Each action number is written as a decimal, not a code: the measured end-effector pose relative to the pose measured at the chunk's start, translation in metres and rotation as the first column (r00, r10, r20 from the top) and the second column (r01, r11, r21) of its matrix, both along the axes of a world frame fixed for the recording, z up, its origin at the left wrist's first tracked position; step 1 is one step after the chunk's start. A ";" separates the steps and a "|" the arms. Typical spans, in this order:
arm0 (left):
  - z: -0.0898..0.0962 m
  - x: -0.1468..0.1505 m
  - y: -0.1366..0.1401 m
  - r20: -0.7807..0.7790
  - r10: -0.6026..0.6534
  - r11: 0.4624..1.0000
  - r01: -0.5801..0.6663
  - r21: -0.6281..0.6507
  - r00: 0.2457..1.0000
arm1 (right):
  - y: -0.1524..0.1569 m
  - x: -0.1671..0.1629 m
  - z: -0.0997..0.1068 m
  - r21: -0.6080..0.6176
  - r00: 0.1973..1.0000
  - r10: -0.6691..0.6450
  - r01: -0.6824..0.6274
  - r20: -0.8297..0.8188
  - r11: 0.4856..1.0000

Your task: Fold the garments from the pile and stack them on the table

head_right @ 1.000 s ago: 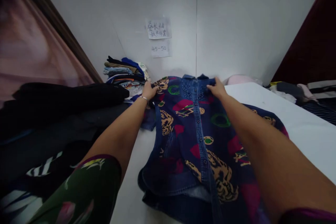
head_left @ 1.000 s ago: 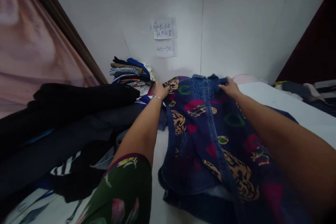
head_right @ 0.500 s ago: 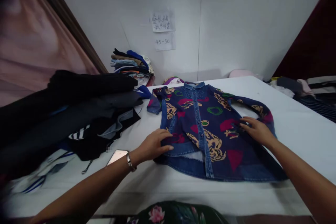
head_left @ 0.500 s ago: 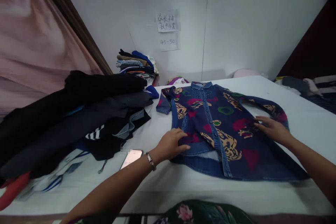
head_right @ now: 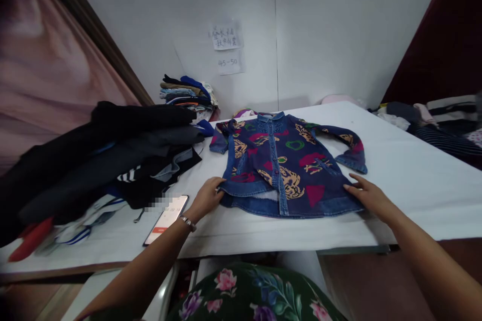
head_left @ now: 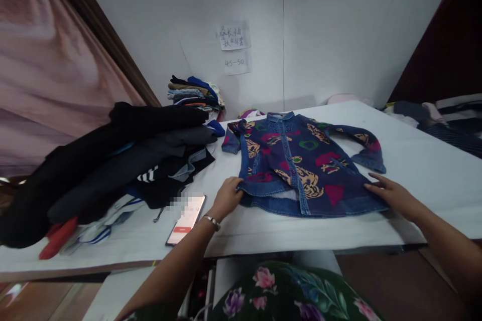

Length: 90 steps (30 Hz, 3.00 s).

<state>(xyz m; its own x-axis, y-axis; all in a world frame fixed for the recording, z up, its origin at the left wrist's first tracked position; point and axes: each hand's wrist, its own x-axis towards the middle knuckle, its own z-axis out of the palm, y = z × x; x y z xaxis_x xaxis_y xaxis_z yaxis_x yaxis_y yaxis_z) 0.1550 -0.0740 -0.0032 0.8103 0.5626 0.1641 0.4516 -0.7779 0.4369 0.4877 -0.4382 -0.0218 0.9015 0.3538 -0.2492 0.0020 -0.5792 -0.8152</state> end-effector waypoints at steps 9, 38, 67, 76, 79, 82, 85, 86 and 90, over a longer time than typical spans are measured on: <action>0.055 -0.027 0.013 0.344 0.134 0.985 -0.164 0.059 0.929 | -0.020 -0.003 0.024 0.194 0.987 -0.015 0.047 -0.162 0.980; 0.008 -0.043 0.014 0.275 0.358 0.932 -0.324 -0.162 0.892 | 0.152 -0.097 0.011 0.129 0.717 0.556 -0.654 0.421 0.745; 0.049 0.007 0.039 0.240 0.342 0.938 -0.345 -0.031 0.909 | 0.159 -0.119 0.055 -0.126 0.458 0.559 -0.685 0.691 0.718; 0.041 0.005 0.041 0.214 0.380 0.921 -0.390 0.004 0.900 | 0.165 -0.200 0.019 -0.418 0.195 0.775 -0.749 0.602 0.514; 0.042 0.003 0.042 0.222 0.366 0.927 -0.375 0.001 0.904 | 0.167 -0.202 -0.003 -0.536 0.140 0.820 -0.693 0.555 0.481; 0.038 -0.006 0.042 0.244 0.323 0.945 -0.324 -0.041 0.914 | 0.165 -0.186 -0.004 -0.567 0.079 0.829 -0.693 0.554 0.445; 0.026 -0.023 0.040 0.325 0.275 0.961 -0.244 -0.133 0.905 | 0.160 -0.172 0.003 -0.566 0.073 0.873 -0.735 0.481 0.374; 0.020 -0.030 0.039 0.356 0.268 0.961 -0.224 -0.159 0.895 | 0.158 -0.170 0.005 -0.554 0.086 0.890 -0.755 0.448 0.351; -0.005 -0.062 0.035 0.278 0.250 0.959 -0.199 -0.200 0.928 | 0.146 -0.170 0.005 -0.416 0.122 0.876 -0.844 0.467 0.339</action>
